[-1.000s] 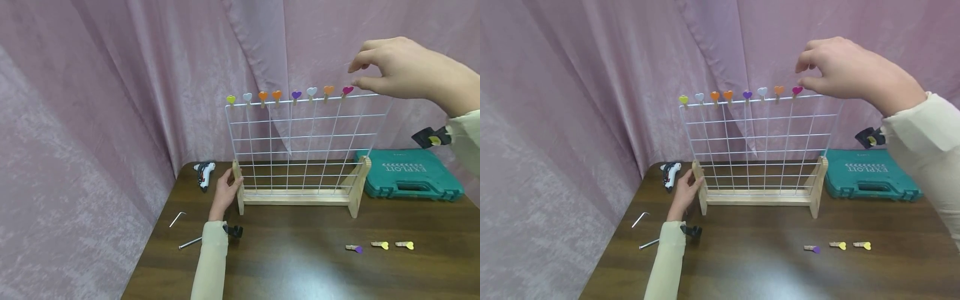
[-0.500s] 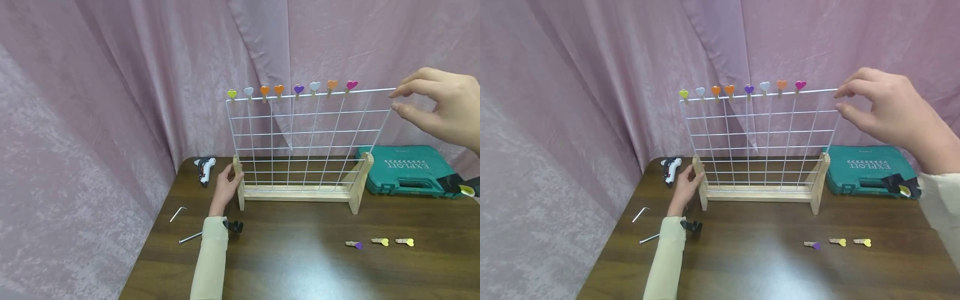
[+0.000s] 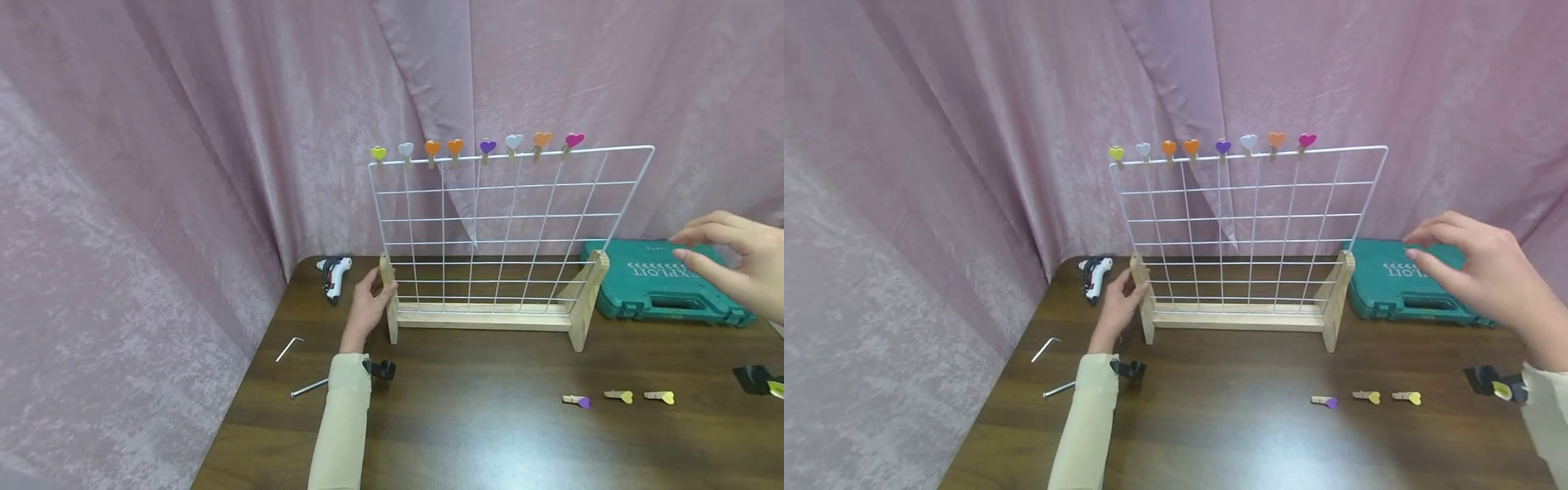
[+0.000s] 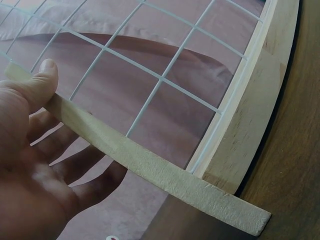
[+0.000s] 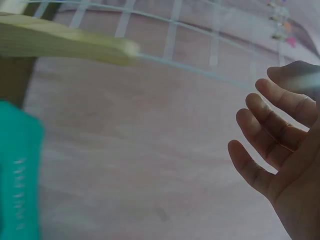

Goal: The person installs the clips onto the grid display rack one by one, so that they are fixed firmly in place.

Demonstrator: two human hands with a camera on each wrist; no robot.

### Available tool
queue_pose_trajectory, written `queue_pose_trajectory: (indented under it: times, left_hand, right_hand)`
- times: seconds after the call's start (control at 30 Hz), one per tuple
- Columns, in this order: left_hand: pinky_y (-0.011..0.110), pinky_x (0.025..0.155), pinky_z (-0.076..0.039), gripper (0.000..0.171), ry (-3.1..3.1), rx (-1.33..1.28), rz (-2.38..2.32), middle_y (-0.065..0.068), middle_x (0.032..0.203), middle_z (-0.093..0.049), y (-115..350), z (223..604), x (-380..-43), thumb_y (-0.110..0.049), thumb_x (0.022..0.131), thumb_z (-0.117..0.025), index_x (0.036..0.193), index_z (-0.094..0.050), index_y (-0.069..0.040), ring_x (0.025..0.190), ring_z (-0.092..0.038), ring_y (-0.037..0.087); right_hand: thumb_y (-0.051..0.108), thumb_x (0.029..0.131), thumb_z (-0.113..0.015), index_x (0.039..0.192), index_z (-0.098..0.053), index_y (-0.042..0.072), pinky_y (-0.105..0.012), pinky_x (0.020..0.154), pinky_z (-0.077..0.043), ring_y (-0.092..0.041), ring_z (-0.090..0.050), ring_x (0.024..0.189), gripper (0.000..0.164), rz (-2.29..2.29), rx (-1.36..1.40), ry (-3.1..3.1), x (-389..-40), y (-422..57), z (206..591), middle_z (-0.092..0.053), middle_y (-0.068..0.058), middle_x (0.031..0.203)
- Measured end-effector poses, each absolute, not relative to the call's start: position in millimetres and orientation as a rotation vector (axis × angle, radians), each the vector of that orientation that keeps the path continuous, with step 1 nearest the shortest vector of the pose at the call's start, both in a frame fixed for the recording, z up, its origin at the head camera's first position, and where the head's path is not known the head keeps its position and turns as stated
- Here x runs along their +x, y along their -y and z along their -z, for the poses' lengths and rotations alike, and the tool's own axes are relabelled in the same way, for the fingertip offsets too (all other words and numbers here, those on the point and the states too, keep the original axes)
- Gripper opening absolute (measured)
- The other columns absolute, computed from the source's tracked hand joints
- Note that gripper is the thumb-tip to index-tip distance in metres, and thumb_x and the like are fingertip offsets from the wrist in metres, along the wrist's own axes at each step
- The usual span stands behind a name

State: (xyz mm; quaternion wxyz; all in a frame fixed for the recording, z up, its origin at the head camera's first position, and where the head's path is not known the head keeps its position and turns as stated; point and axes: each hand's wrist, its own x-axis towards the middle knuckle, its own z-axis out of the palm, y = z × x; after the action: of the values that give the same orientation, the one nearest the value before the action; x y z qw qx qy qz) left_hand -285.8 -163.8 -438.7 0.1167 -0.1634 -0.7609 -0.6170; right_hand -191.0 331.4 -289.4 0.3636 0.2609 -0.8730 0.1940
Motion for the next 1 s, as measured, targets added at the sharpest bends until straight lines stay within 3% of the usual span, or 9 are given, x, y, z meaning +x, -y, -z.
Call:
queue_pose_trajectory:
  times: [0.1, 0.23, 0.33, 0.47, 0.63, 0.8, 1.0]
  left_hand:
    - [0.036, 0.094, -0.046, 0.043, 2.226, -0.466, 1.8, 0.009, 0.121, -0.057, 165.8, 447.5, -293.2, -0.02, 0.089, -0.062, 0.129, -0.051, -0.007, 0.113, -0.053, 0.024]
    - [0.035, 0.093, -0.046, 0.042, 2.217, -0.474, 1.778, 0.008, 0.121, -0.057, 165.9, 450.6, -294.2, -0.018, 0.09, -0.061, 0.129, -0.05, -0.006, 0.113, -0.053, 0.023]
    - [0.035, 0.094, -0.045, 0.041, 2.221, -0.473, 1.763, 0.008, 0.121, -0.058, 165.4, 451.3, -293.5, -0.016, 0.09, -0.061, 0.128, -0.051, -0.007, 0.113, -0.053, 0.023]
    - [0.034, 0.094, -0.045, 0.041, 2.223, -0.467, 1.763, 0.007, 0.121, -0.058, 164.5, 451.1, -293.3, -0.019, 0.09, -0.061, 0.128, -0.051, -0.009, 0.113, -0.053, 0.022]
    - [0.037, 0.094, -0.045, 0.043, 2.217, -0.495, 1.781, 0.013, 0.122, -0.057, 163.0, 443.7, -288.2, -0.018, 0.09, -0.061, 0.129, -0.05, -0.003, 0.114, -0.053, 0.027]
    - [0.038, 0.094, -0.045, 0.042, 2.216, -0.533, 1.777, 0.018, 0.122, -0.056, 160.4, 429.9, -276.8, -0.013, 0.091, -0.06, 0.128, -0.048, 0.002, 0.114, -0.052, 0.031]
    - [0.038, 0.095, -0.044, 0.045, 2.23, -0.53, 1.765, 0.017, 0.123, -0.056, 161.1, 426.9, -274.2, -0.017, 0.091, -0.06, 0.129, -0.048, 0.002, 0.115, -0.052, 0.03]
  right_hand:
    - [-0.004, 0.075, -0.07, 0.09, -0.067, 0.002, -0.012, 0.069, -0.033, 0.023, -0.033, 0.091, 0.017, -0.5, 0.61, 2.319, -185.2, -339.1, 313.4, -0.053, 0.016, 0.094]
    - [0.001, 0.074, -0.073, 0.09, -0.068, 0.009, -0.014, 0.065, -0.036, 0.021, -0.034, 0.086, 0.018, -0.495, 0.563, 2.414, -176.7, -348.4, 348.1, -0.057, 0.005, 0.09]
    - [0.003, 0.074, -0.074, 0.089, -0.067, 0.017, -0.009, 0.061, -0.038, 0.017, -0.042, 0.081, 0.022, -0.534, 0.57, 2.487, -171.0, -356.8, 376.4, -0.057, 0.011, 0.089]
    - [0.008, 0.075, -0.075, 0.089, -0.065, 0.025, -0.014, 0.053, -0.042, 0.011, -0.05, 0.076, 0.024, -0.567, 0.559, 2.622, -164.0, -367.9, 413.2, -0.059, 0.013, 0.088]
    - [0.007, 0.073, -0.076, 0.087, -0.067, 0.018, -0.018, 0.054, -0.045, 0.009, -0.051, 0.072, 0.02, -0.592, 0.549, 2.779, -153.8, -383.2, 454.0, -0.06, 0.013, 0.082]
    - [0.0, 0.064, -0.077, 0.085, -0.066, 0.008, -0.02, 0.053, -0.046, 0.009, -0.048, 0.07, 0.025, -0.647, 0.549, 2.889, -143.7, -397.6, 480.9, -0.057, 0.016, 0.08]
    - [0.012, 0.065, -0.08, 0.091, -0.067, 0.005, -0.021, 0.051, -0.042, 0.009, -0.044, 0.068, 0.03, -0.635, 0.599, 2.956, -140.0, -400.0, 493.8, -0.051, 0.018, 0.079]
